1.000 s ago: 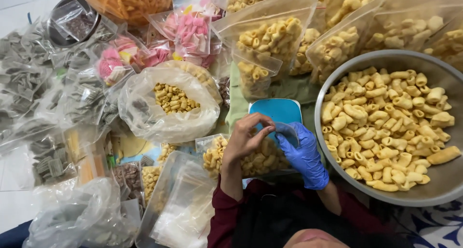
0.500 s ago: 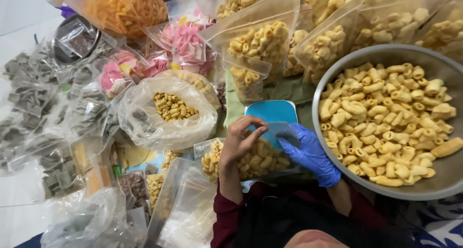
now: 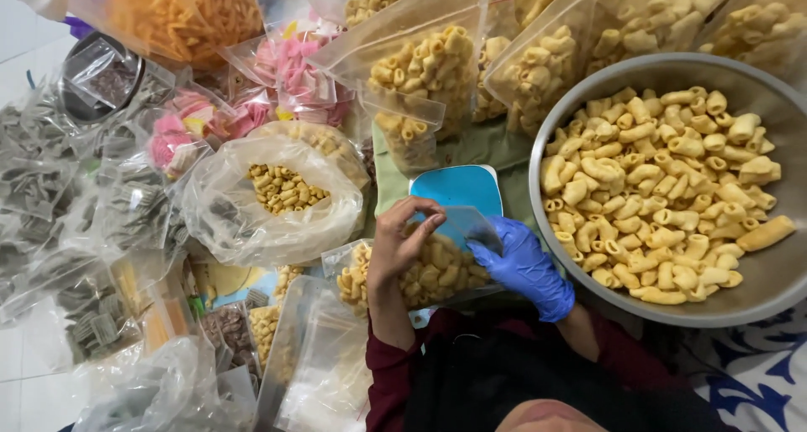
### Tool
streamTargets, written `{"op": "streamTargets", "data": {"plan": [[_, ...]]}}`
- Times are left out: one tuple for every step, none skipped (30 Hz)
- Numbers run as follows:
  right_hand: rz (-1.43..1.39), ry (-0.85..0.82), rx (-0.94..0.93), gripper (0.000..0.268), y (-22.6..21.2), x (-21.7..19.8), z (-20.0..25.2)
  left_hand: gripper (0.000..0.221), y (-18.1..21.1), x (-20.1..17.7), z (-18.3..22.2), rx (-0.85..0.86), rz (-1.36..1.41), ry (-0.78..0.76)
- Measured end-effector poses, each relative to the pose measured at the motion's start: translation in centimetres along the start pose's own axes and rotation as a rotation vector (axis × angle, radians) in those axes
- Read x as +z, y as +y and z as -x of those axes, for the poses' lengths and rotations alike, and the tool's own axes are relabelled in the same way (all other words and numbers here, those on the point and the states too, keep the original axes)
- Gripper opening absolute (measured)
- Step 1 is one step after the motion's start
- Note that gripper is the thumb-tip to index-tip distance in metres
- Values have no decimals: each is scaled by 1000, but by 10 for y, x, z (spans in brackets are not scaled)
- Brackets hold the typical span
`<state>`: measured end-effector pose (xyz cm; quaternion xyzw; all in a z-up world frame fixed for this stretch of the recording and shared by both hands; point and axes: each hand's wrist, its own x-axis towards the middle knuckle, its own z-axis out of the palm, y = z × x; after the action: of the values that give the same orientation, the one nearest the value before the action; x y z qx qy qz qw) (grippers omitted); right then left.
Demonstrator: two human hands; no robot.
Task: The person scoops yellow puffed snacks from a large metal bowl into clear plastic bags placed on a digital scale. They seal the bags and place them aside, repeating the process for multiple bags.
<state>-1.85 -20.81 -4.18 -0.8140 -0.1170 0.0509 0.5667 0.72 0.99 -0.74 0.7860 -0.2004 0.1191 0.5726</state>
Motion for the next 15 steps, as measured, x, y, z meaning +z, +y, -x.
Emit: {"op": "streamTargets", "data": {"plan": [[31, 20, -24, 19, 3, 2, 0, 5, -1, 0, 0, -6, 8, -1], [61, 41, -49, 21, 5, 4, 0, 5, -1, -1, 0, -11, 16, -1], [60, 43, -48, 21, -1, 4, 1, 5, -1, 0, 1, -11, 15, -3], [85, 53, -69, 20, -6, 3, 1, 5, -1, 0, 1, -21, 28, 0], [109, 64, -90, 19, -11, 3, 1, 6, -1, 0, 1, -31, 41, 2], [108, 65, -89, 19, -8, 5, 2, 6, -1, 0, 1, -32, 41, 0], [130, 83, -99, 20, -5, 8, 2, 6, -2, 0, 1, -37, 43, 0], [152, 101, -107, 21, -2, 10, 3, 6, -2, 0, 1, -43, 45, 0], [152, 103, -106, 21, -1, 10, 3, 6, -1, 0, 1, -43, 46, -2], [133, 109, -119, 18, -1, 11, 3, 6, -1, 0, 1, -53, 51, 2], [115, 114, -132, 15, 0, 11, 2, 6, 0, 0, 1, -64, 57, 7], [114, 116, -132, 15, -2, 11, 2, 6, -1, 0, 1, -63, 57, 6], [91, 118, -114, 12, -4, 10, 1, 7, -2, 0, 2, -68, 54, 8], [68, 121, -95, 10, -6, 9, 1, 7, -3, 0, 2, -74, 52, 11], [69, 122, -95, 10, -8, 9, 1, 7, -2, 0, 2, -73, 52, 10]]}}
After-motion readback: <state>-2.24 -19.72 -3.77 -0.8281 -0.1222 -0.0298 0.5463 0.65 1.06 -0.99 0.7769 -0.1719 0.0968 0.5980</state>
